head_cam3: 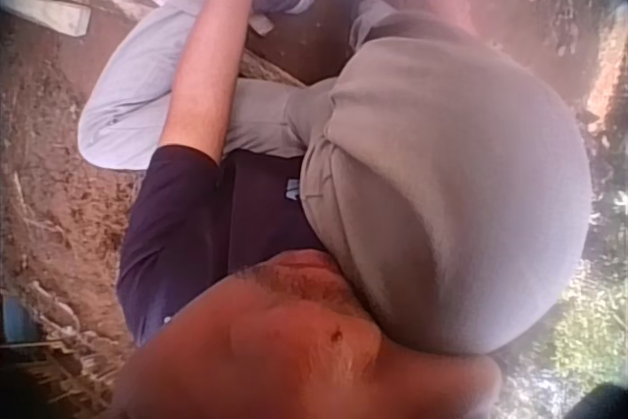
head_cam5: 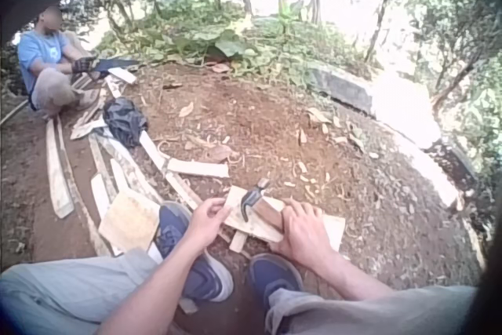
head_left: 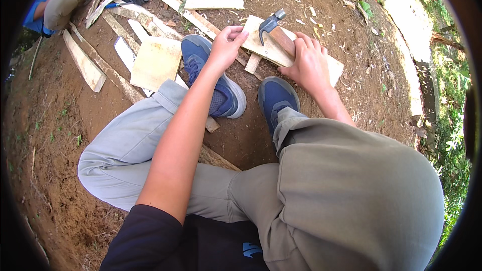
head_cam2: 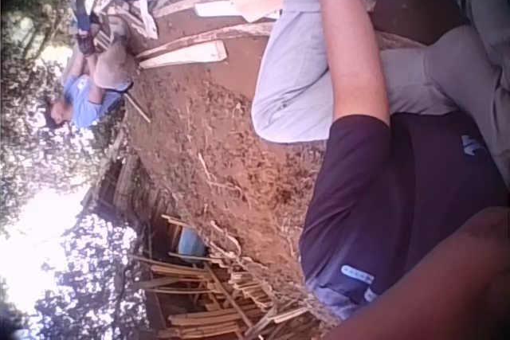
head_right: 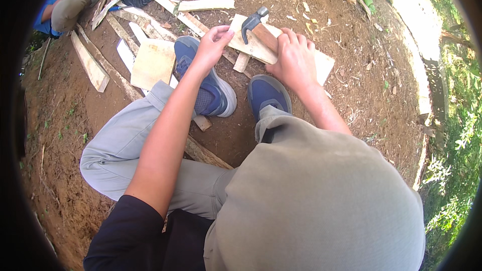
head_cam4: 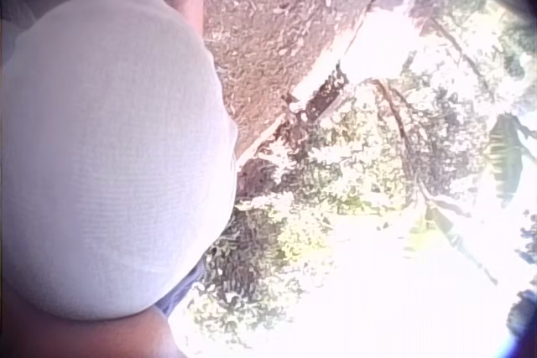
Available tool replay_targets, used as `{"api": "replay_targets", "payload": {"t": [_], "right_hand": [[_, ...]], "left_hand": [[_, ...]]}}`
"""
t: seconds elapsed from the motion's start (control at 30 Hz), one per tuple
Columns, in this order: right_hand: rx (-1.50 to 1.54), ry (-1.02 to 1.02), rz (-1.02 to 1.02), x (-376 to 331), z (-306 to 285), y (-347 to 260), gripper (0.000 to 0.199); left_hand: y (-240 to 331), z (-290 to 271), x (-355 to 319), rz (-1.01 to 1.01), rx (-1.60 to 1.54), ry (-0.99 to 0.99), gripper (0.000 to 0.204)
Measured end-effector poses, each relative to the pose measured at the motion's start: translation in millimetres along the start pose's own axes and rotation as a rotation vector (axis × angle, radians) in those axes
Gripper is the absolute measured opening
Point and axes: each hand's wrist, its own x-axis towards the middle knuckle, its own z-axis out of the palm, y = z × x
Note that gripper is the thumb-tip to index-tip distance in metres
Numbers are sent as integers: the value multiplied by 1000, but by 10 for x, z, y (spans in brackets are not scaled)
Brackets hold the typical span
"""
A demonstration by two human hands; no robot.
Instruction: The person assembles a small wooden frame by hammering nails into wood pieces and arranging them into a structure.
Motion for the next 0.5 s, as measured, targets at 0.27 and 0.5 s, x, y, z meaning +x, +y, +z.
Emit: {"api": "replay_targets", "payload": {"t": [0.27,0.5], "right_hand": [[-76,-30,-18,74,16,0,67],[-48,-73,-26,107,-46,-4,66]], "left_hand": [[-106,24,-46,-85,-79,63,43],[-58,-19,-64,-23,3,-18,40]]}}
